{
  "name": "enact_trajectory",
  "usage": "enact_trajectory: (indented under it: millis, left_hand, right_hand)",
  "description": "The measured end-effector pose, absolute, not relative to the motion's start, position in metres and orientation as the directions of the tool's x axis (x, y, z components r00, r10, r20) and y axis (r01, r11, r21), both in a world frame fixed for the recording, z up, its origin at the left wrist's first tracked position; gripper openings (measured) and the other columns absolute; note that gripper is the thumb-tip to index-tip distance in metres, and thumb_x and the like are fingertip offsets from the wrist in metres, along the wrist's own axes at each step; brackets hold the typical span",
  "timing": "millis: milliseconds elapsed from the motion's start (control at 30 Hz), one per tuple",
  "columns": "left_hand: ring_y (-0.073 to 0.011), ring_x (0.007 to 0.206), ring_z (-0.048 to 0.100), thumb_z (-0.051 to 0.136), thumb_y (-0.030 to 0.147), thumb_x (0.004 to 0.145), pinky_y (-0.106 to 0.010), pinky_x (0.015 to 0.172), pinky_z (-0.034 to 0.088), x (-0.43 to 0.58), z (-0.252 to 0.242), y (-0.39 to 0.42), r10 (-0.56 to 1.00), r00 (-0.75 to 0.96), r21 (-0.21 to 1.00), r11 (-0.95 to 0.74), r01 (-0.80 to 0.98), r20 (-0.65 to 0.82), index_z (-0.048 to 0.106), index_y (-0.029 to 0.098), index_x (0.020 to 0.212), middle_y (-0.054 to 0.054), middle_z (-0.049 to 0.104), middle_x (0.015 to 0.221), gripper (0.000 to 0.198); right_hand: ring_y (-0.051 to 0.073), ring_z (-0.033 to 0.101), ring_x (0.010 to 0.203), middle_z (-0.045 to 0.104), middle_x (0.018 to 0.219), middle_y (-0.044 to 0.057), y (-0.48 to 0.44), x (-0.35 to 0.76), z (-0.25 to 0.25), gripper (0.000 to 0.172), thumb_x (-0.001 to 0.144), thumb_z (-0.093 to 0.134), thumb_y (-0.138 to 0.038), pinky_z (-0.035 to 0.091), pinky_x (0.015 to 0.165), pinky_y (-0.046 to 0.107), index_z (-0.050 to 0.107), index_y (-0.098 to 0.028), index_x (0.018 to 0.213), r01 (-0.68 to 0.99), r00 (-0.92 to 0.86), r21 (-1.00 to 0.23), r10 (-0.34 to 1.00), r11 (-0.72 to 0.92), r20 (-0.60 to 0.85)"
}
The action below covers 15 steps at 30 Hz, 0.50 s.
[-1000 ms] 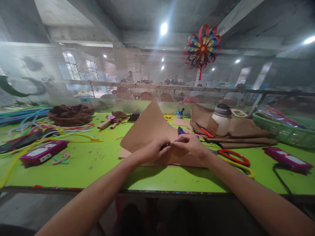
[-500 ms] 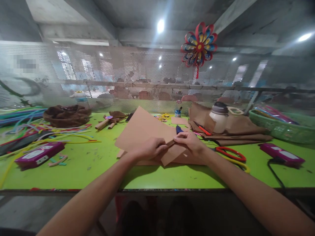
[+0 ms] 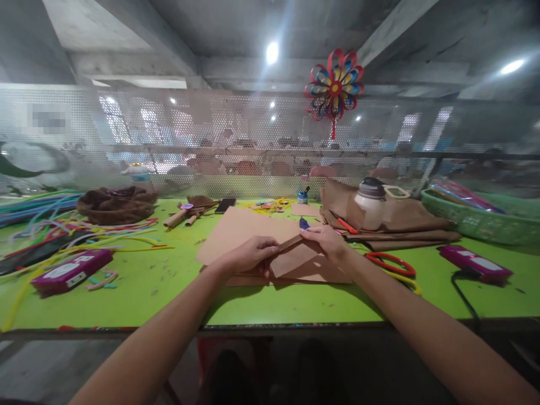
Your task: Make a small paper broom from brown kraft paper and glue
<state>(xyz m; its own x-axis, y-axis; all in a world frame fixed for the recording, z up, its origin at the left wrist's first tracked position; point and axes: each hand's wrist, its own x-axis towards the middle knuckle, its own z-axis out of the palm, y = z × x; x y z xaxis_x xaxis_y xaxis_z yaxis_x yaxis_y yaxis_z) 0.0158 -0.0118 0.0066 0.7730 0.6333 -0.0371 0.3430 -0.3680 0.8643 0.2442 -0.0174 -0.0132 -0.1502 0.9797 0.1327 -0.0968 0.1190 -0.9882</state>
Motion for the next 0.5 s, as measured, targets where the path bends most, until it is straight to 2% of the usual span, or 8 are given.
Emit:
enact_trajectory:
  millis: [167, 267, 333, 400, 500]
  left_hand:
    - [-0.0078, 0.042, 0.046, 0.05, 0.046, 0.087, -0.02, 0.044, 0.035, 0.015, 0.007, -0.01, 0.694, 0.72, 0.864, -0.37, 0.34, 0.014, 0.053, 0.015, 0.081, 0.004, 0.052, 0.053, 0.032]
    - [-0.0058, 0.047, 0.045, 0.056, 0.042, 0.085, -0.019, 0.046, 0.036, 0.012, 0.005, -0.007, 0.673, 0.736, 0.908, -0.354, 0.225, 0.08, 0.056, 0.014, 0.078, 0.004, 0.05, 0.061, 0.029]
    - [-0.0049, 0.046, 0.044, 0.059, 0.039, 0.083, -0.018, 0.045, 0.036, 0.011, 0.003, -0.006, 0.657, 0.751, 0.97, -0.219, 0.104, 0.068, 0.059, 0.014, 0.081, 0.003, 0.05, 0.064, 0.025]
    - [-0.0049, 0.045, 0.044, 0.063, 0.035, 0.081, -0.019, 0.042, 0.036, 0.01, 0.0, -0.007, 0.637, 0.771, 1.0, -0.007, -0.002, 0.006, 0.061, 0.014, 0.087, 0.003, 0.05, 0.066, 0.022]
    - [-0.0083, 0.053, 0.052, 0.067, 0.03, 0.076, -0.02, 0.047, 0.042, 0.012, -0.004, -0.012, 0.575, 0.815, 0.972, 0.222, -0.072, -0.071, 0.063, 0.014, 0.094, -0.002, 0.057, 0.074, 0.024]
  right_hand:
    - [0.016, 0.061, 0.062, 0.069, 0.066, 0.003, -0.02, 0.244, -0.013, 0.029, 0.061, 0.079, -0.04, 0.046, 0.061, 0.028, 0.071, -0.013, 0.068, -0.145, -0.187, -0.98, 0.969, 0.138, 0.164]
    - [0.015, 0.06, 0.06, 0.068, 0.067, 0.003, -0.023, 0.248, -0.007, 0.03, 0.068, 0.074, -0.044, 0.047, 0.06, 0.027, 0.071, -0.014, 0.068, -0.175, -0.226, -0.972, 0.955, 0.154, 0.192]
    - [0.014, 0.059, 0.059, 0.068, 0.068, 0.004, -0.024, 0.252, -0.002, 0.038, 0.076, 0.064, -0.052, 0.047, 0.058, 0.027, 0.071, -0.014, 0.073, -0.207, -0.288, -0.966, 0.934, 0.153, 0.209]
    - [0.015, 0.06, 0.065, 0.069, 0.078, 0.006, -0.025, 0.256, 0.001, 0.04, 0.08, 0.058, -0.053, 0.049, 0.059, 0.028, 0.072, -0.016, 0.086, -0.225, -0.354, -0.956, 0.898, 0.188, 0.26]
    - [0.018, 0.062, 0.085, 0.068, 0.1, 0.008, -0.029, 0.256, 0.0, 0.038, 0.075, 0.071, -0.04, 0.051, 0.073, 0.029, 0.067, -0.021, 0.107, -0.167, -0.471, -0.938, 0.811, 0.304, 0.347]
